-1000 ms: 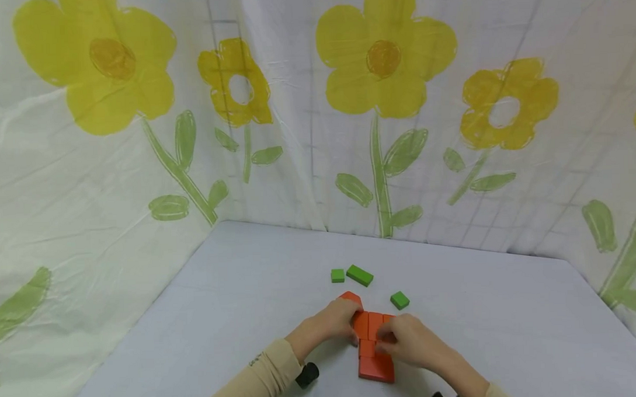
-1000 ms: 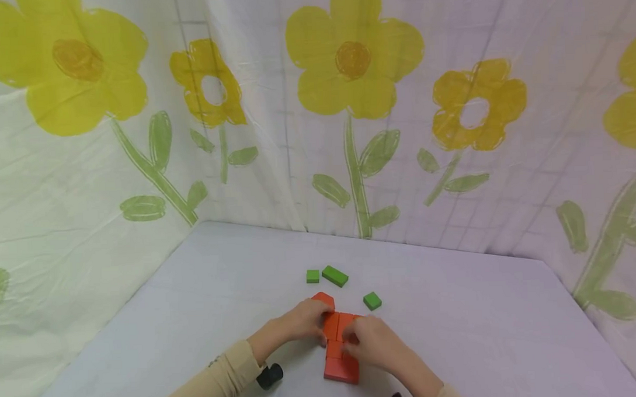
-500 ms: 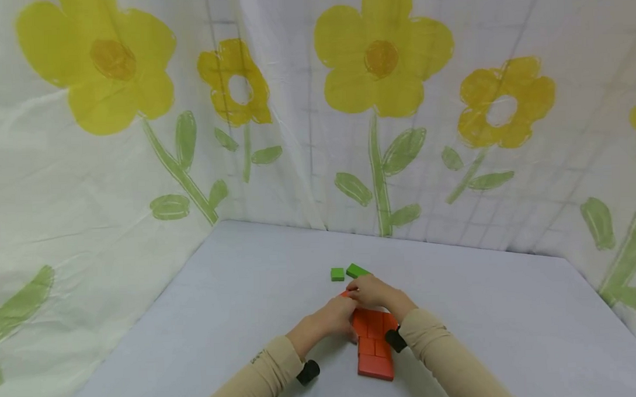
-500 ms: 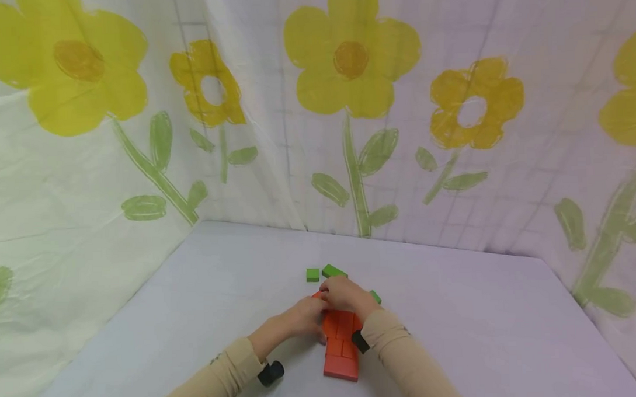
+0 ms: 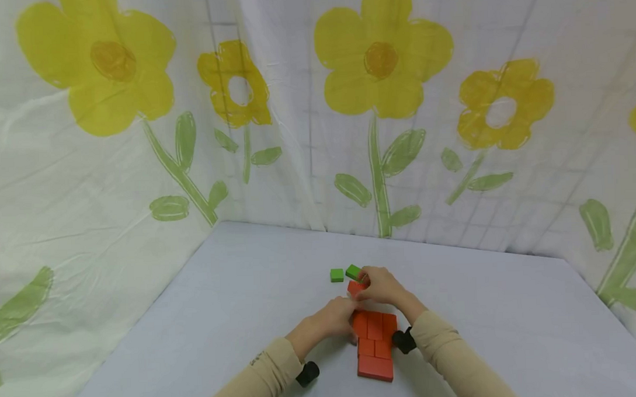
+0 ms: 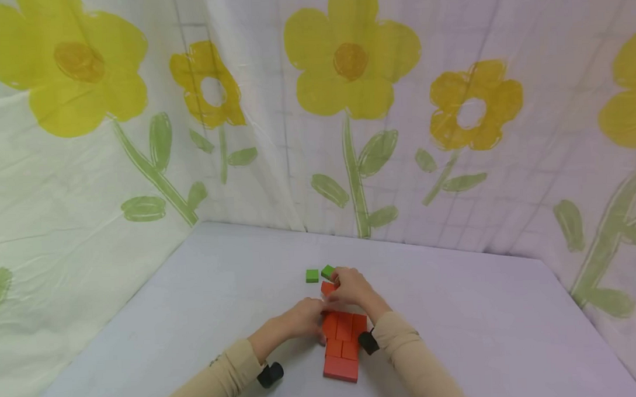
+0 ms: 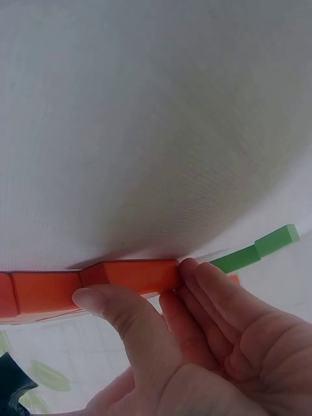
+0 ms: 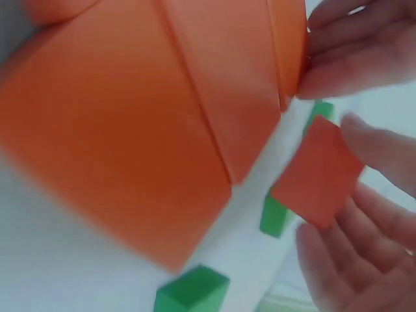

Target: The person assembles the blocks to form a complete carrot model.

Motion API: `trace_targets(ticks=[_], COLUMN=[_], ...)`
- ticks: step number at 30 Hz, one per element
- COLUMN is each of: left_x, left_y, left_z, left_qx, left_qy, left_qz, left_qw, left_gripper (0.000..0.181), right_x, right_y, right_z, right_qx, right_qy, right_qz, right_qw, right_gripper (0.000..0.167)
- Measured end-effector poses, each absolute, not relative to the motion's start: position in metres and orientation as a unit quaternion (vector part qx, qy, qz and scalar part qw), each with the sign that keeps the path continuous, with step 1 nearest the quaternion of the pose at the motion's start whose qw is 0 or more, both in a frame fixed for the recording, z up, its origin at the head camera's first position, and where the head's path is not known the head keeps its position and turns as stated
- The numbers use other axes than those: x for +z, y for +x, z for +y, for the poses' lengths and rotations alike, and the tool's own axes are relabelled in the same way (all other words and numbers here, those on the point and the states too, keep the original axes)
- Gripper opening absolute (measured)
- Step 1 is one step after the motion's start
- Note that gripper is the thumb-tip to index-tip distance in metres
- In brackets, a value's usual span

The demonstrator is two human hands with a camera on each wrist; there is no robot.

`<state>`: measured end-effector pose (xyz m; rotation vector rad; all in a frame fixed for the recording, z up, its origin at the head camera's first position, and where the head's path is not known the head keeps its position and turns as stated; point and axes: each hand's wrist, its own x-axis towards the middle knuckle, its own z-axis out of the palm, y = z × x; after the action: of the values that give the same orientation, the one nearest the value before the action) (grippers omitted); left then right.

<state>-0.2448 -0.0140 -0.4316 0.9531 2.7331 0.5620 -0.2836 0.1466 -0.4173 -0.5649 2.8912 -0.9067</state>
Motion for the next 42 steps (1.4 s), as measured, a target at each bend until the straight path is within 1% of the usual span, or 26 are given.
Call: trace_targets(ticks=[4,7,10,14,18,21,25,31,38,42], left_x=[-0.432,-0.433,-0.433,-0.430,-0.428,-0.429,-0.430,-0.432,-0.433,-0.433], left_y=[-0.246,-0.246,-0.246,-0.244,-0.242,-0.243,-0.246,-0.249,-0.250,-0.250], left_z=[-0.015,-0.015,-0.015,-0.015,-0.013,-0.013,-0.014,-0.017,-0.021,-0.020], left_qx=[0.191,0.197,0.197,0.184,0.170,0.168,0.176,0.202,0.234,0.237], left_qy=[0.319,0.320,0.324,0.325,0.322,0.324,0.323,0.316,0.311,0.311], left_qz=[0.923,0.921,0.920,0.923,0.926,0.926,0.924,0.919,0.912,0.911], left_qw=[0.101,0.102,0.097,0.092,0.098,0.100,0.101,0.119,0.132,0.130], left_gripper=[0.054,0.054,0.053,0.052,0.053,0.054,0.053,0.053,0.054,0.056], right_x=[-0.404,-0.392,-0.383,-0.384,-0.397,-0.406,-0.414,-0.419,-0.420,-0.420], right_y=[-0.271,-0.250,-0.224,-0.192,-0.167,-0.155,-0.146,-0.141,-0.139,-0.138], right_z=[0.157,0.166,0.175,0.179,0.177,0.173,0.168,0.163,0.161,0.161], right_qx=[-0.286,-0.267,-0.268,-0.287,-0.281,-0.265,-0.246,-0.251,-0.242,-0.241], right_qy=[-0.172,-0.207,-0.251,-0.299,-0.321,-0.314,-0.296,-0.277,-0.295,-0.297], right_qz=[0.942,0.940,0.928,0.910,0.903,0.906,0.913,0.916,0.914,0.912], right_qw=[-0.023,-0.052,-0.057,-0.015,0.049,0.100,0.137,0.147,0.139,0.146], right_gripper=[0.024,0.024,0.025,0.028,0.029,0.028,0.029,0.029,0.029,0.029])
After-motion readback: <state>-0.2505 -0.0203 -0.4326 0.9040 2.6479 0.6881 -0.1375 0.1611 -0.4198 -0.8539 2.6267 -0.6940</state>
